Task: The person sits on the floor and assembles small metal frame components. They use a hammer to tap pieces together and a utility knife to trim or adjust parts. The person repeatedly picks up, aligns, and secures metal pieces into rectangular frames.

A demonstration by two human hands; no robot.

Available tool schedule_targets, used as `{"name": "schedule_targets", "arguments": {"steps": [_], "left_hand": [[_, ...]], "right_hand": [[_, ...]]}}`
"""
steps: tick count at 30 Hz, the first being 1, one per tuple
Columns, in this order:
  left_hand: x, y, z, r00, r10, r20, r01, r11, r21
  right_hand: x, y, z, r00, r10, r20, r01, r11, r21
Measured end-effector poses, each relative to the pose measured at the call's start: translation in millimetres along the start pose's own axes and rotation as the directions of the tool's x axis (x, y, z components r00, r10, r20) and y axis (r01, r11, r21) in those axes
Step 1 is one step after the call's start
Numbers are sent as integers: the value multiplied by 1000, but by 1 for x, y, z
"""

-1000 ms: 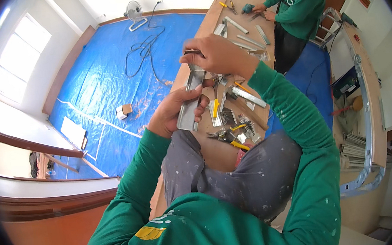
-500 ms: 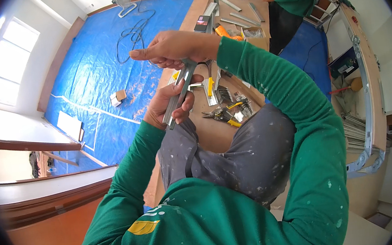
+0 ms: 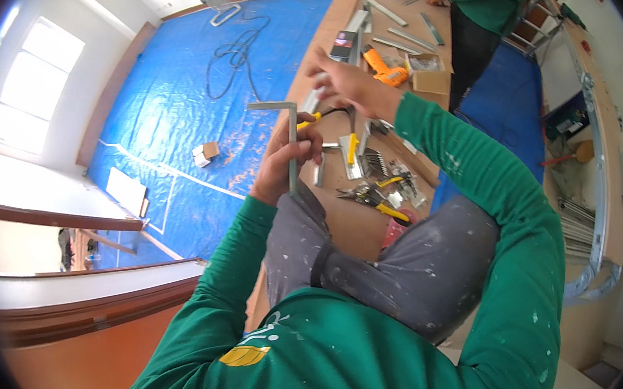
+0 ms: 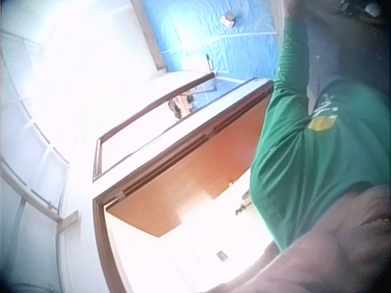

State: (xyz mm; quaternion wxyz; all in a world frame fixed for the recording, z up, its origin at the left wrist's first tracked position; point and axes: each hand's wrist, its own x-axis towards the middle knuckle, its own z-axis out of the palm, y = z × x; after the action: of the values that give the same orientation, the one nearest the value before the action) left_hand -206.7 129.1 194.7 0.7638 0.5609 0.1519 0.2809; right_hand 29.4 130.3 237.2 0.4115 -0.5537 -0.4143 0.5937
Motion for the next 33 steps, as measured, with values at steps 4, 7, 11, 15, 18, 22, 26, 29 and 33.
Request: {"name": "schedule_targets", "arguments": {"steps": [4, 7, 11, 15, 18, 22, 26, 29, 33], "left_hand": [[27, 1, -12, 946, 247, -209, -223, 966, 133], [39, 10, -26, 924, 216, -316, -142, 960, 242], [61, 25, -6, 777, 127, -616, -19, 984, 178], [74, 40, 26, 750, 26, -661, 100, 983, 153], [74, 47, 34, 824, 63, -563, 97, 963, 250], [61, 45, 14, 853, 213, -476, -24, 928, 373], [35, 52, -30, 706, 569, -422, -176, 718, 674], [30, 84, -38, 694, 677, -247, -166, 484, 859], [35, 124, -26, 754, 656, -11, -211, 259, 943]], "right_hand": [[-10, 16, 1, 988, 57, 145, -43, 994, -98], [-17, 27, 21, 953, -85, 291, 131, 981, -143], [-12, 41, 42, 971, -164, 175, 222, 889, -400], [-1, 52, 36, 962, -238, 134, 273, 832, -482], [-2, 54, 30, 921, -377, 95, 380, 820, -428], [-5, 34, 20, 935, -350, 64, 343, 842, -417], [-3, 26, 10, 931, -364, 14, 342, 862, -374], [-8, 21, 6, 941, -339, 1, 321, 889, -327], [-9, 20, 3, 967, -253, 36, 250, 908, -336]]}}
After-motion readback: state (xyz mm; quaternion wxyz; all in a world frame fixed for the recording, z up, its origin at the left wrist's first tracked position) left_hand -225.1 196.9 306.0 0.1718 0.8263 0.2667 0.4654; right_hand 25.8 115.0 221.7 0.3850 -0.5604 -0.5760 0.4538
